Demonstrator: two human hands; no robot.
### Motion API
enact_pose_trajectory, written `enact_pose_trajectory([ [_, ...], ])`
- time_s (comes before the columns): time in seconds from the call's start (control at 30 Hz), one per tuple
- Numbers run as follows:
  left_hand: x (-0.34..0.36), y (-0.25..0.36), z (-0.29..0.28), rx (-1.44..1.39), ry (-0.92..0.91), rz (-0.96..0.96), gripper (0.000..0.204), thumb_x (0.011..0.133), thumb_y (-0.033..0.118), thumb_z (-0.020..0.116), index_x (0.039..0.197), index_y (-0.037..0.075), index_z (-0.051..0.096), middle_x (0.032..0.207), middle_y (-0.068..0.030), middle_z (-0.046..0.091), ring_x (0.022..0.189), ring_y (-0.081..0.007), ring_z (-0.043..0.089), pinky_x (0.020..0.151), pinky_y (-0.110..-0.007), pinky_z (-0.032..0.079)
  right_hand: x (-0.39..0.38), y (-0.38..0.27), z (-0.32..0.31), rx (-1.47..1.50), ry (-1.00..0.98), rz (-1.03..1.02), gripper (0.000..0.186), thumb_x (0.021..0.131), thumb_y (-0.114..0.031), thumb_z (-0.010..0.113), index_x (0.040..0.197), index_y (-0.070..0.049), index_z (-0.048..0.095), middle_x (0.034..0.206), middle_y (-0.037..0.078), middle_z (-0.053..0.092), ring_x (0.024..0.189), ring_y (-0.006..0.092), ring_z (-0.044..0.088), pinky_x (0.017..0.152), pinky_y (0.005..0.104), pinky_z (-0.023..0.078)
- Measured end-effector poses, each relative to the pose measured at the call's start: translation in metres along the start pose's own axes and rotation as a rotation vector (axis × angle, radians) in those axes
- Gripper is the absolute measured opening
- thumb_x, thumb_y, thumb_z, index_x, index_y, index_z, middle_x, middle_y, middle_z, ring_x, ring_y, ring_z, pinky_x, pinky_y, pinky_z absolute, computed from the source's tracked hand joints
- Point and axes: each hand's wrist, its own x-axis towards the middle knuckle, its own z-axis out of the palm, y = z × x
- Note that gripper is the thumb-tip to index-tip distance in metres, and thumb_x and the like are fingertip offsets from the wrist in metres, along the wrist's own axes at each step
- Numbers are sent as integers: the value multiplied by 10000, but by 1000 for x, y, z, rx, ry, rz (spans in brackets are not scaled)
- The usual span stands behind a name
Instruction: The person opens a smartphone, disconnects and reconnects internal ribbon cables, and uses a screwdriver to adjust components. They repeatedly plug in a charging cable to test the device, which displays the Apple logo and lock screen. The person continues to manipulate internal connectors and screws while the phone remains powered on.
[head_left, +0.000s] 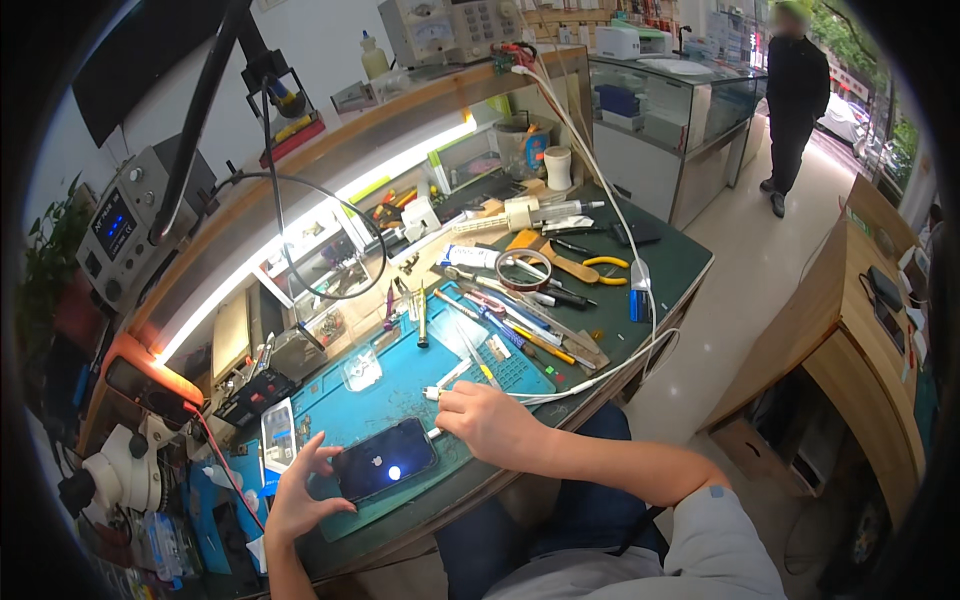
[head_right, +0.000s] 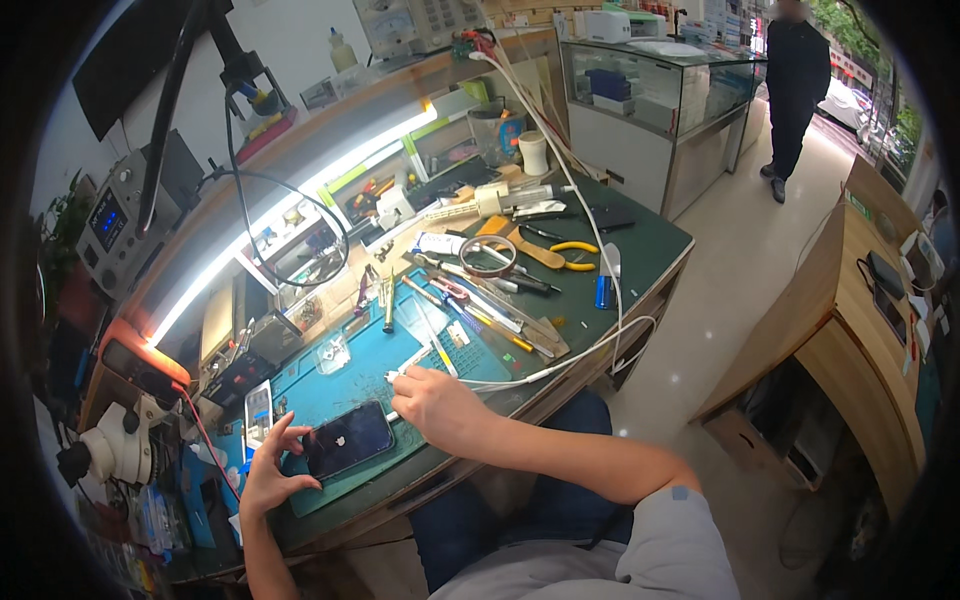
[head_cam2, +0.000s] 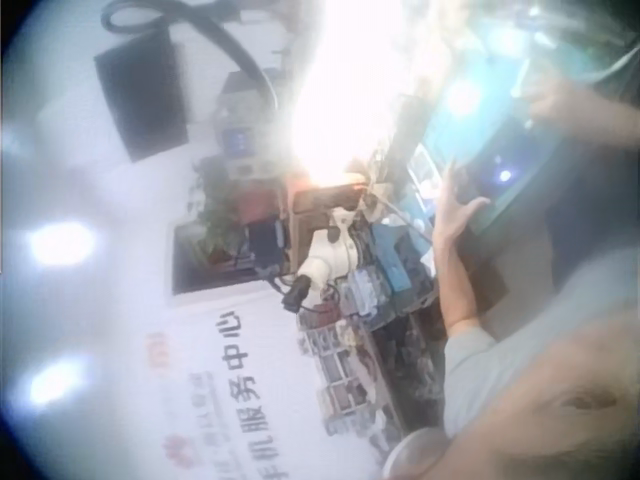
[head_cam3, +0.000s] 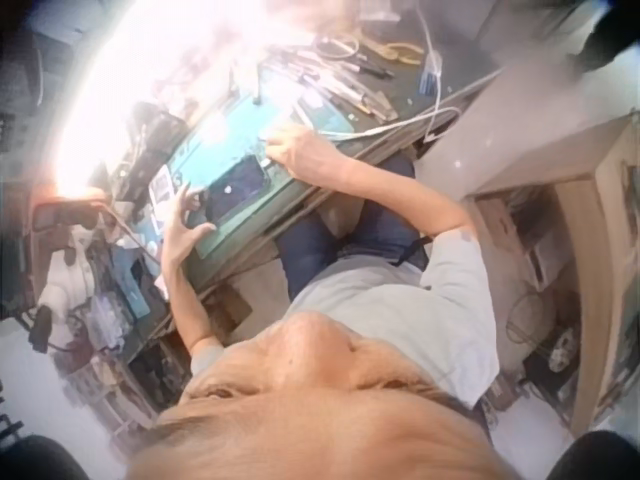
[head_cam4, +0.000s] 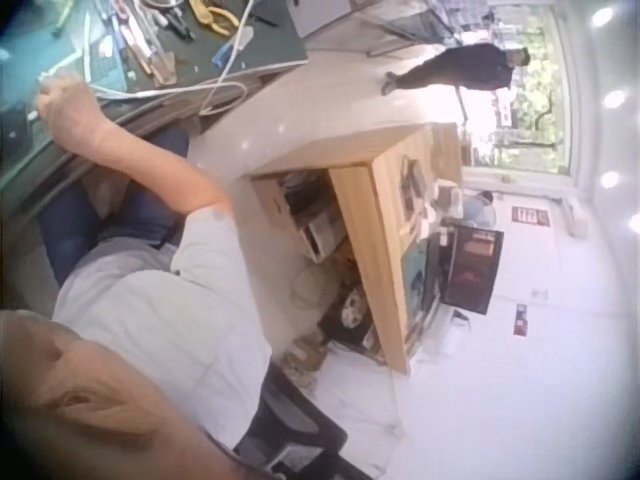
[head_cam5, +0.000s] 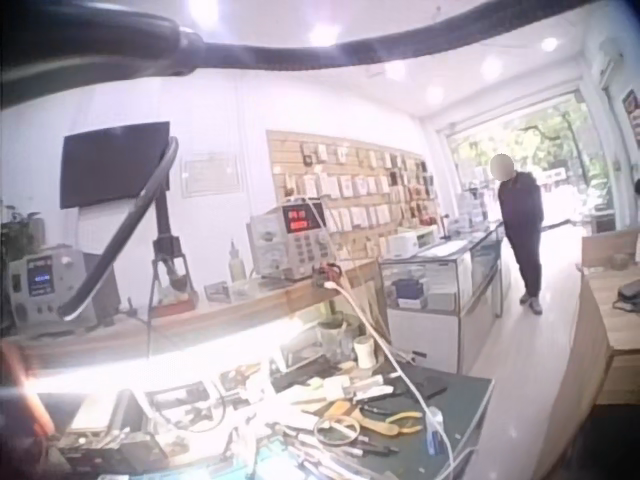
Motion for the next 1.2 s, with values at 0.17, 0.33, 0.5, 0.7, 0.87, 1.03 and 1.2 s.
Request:
enact_pose_trajectory([
  [0.17, -3, 0, 0, -13, -16, 2, 1211, 599, 189, 1038, 1620, 72, 396, 1384, -94, 680, 996, -191, 605, 940, -345, 536, -8, -11, -2, -47, 94, 6, 235, 803, -25, 684, 1034, -46, 720, 1019, 63, 617, 988, 270, 598, 876, 402, 483],
  [0.33, -3, 5, 2, -41, -40, -1, 1225, 621, 180, 1036, 1646, 95, 371, 1397, -72, 638, 1048, -186, 561, 988, -339, 492, -16, -21, -9, -31, 293, 108, 300, 815, -4, 694, 1111, -42, 732, 1078, 90, 643, 992, 283, 608, 871, 409, 491],
  [0.5, -4, 16, 6, 30, -41, 48, 1233, 625, 197, 1038, 1649, 93, 359, 1385, -92, 636, 1072, -206, 560, 988, -357, 494, -16, -25, -9, -40, 367, 205, 273, 808, -11, 715, 1078, -44, 734, 1043, 80, 641, 937, 280, 617, 823, 409, 495],
  [0.7, -2, 26, 6, 99, -66, 74, 1208, 659, 222, 1013, 1652, 77, 340, 1430, -132, 612, 1208, -271, 538, 1016, -392, 480, -16, -25, -10, -47, 357, 215, 223, 820, -34, 725, 1041, -41, 748, 1031, 57, 627, 939, 262, 617, 804, 402, 489],
  [0.87, -1, 32, 8, 95, -83, 67, 1199, 676, 231, 1000, 1655, 69, 326, 1477, -131, 597, 1298, -298, 521, 1024, -409, 477, -15, -25, -11, -63, 325, 229, 211, 834, -47, 723, 1043, -50, 752, 1026, 49, 631, 947, 252, 616, 803, 397, 480],
  [1.03, -1, 34, 10, 104, -83, 57, 1190, 683, 234, 997, 1653, 66, 327, 1488, -130, 593, 1316, -300, 520, 1028, -413, 478, -12, -26, -13, -104, 252, 173, 205, 854, -74, 726, 1057, -63, 755, 1032, 39, 649, 993, 237, 613, 833, 394, 472],
  [1.2, 0, 34, 9, 111, -79, 61, 1176, 686, 206, 988, 1650, 58, 331, 1475, -135, 604, 1304, -297, 534, 1028, -410, 479, -13, -26, -12, -126, 218, 172, 220, 870, -87, 734, 1089, -93, 759, 1078, 27, 688, 1019, 225, 635, 880, 386, 462],
])
